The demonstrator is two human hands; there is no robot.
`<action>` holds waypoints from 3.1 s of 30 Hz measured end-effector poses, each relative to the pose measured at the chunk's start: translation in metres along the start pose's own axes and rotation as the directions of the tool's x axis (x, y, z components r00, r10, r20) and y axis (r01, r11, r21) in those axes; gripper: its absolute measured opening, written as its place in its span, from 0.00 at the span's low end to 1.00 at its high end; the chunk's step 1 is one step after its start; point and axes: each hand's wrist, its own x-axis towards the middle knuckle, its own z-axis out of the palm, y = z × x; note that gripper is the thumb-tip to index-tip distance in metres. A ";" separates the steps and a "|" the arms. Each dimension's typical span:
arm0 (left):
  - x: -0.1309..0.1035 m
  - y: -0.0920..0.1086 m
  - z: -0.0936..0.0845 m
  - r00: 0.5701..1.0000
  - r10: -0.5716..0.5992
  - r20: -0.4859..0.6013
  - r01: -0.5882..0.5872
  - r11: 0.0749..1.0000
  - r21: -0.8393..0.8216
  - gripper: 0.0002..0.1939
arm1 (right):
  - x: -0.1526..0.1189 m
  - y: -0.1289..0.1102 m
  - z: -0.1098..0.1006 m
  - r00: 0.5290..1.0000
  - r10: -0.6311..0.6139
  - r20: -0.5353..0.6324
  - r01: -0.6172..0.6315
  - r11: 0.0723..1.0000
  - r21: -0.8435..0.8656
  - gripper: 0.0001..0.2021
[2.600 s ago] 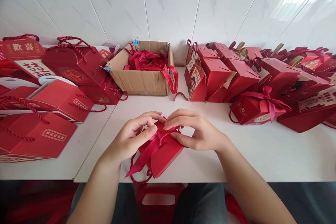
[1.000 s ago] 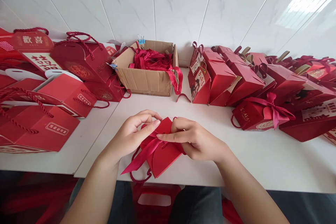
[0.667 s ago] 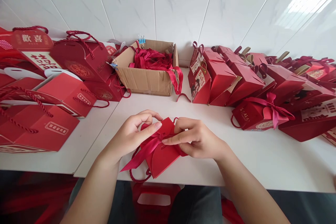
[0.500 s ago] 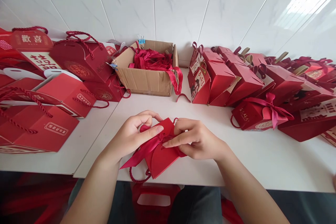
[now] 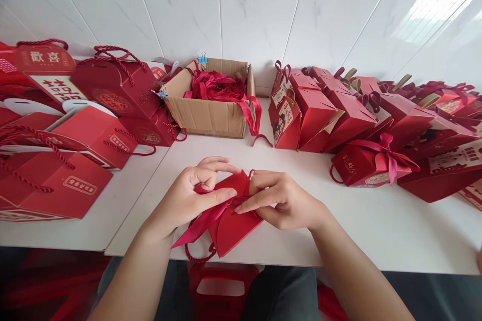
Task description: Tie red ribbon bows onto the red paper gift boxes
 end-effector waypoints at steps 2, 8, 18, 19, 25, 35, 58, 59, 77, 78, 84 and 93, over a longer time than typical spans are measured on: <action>0.000 0.000 0.000 1.000 0.003 0.007 -0.003 1.000 -0.012 0.26 | 0.000 0.000 0.000 1.000 -0.004 0.003 0.004 1.000 -0.002 0.16; -0.001 0.006 -0.001 0.999 -0.027 0.021 0.028 0.997 -0.072 0.23 | 0.000 -0.001 -0.001 0.997 0.031 -0.068 -0.032 0.999 -0.014 0.16; -0.009 0.017 0.004 0.975 0.059 -0.216 -0.020 0.983 0.181 0.07 | -0.001 -0.001 -0.003 0.989 0.116 -0.089 -0.109 0.991 0.080 0.16; -0.010 0.019 0.006 0.973 0.102 -0.205 -0.050 0.968 0.246 0.05 | -0.002 -0.001 -0.003 0.988 0.118 -0.097 -0.110 0.990 0.086 0.15; -0.012 0.024 0.021 0.981 0.144 -0.133 -0.076 0.905 0.419 0.06 | -0.002 0.000 -0.002 0.983 0.127 -0.135 -0.117 0.990 0.081 0.14; -0.011 0.021 0.017 0.991 0.124 -0.045 -0.093 0.901 0.425 0.06 | -0.001 0.000 -0.002 0.982 0.134 -0.135 -0.125 0.989 0.074 0.13; -0.011 0.014 -0.020 0.996 -0.078 -0.031 0.083 0.964 0.253 0.10 | -0.005 0.005 -0.004 0.966 0.189 -0.176 -0.162 0.975 0.153 0.09; -0.011 0.013 -0.022 0.995 -0.104 -0.011 0.103 0.967 0.235 0.10 | -0.005 0.005 -0.004 0.966 0.190 -0.176 -0.163 0.974 0.157 0.09; -0.005 0.008 -0.011 0.979 -0.206 -0.007 0.203 0.972 -0.116 0.25 | -0.004 0.007 -0.002 0.946 0.249 -0.207 -0.204 0.955 0.214 0.05; -0.006 0.010 -0.010 0.979 -0.202 -0.039 0.198 0.976 -0.086 0.24 | -0.004 0.007 -0.002 0.945 0.253 -0.208 -0.207 0.953 0.220 0.05; -0.015 0.026 0.006 0.964 0.062 -0.260 0.013 0.961 0.277 0.08 | -0.004 0.006 0.000 0.939 0.268 -0.215 -0.219 0.949 0.227 0.06; -0.014 0.023 0.028 0.968 0.160 -0.193 -0.051 0.879 0.473 0.07 | -0.005 0.006 -0.001 0.938 0.261 -0.228 -0.209 0.951 0.228 0.05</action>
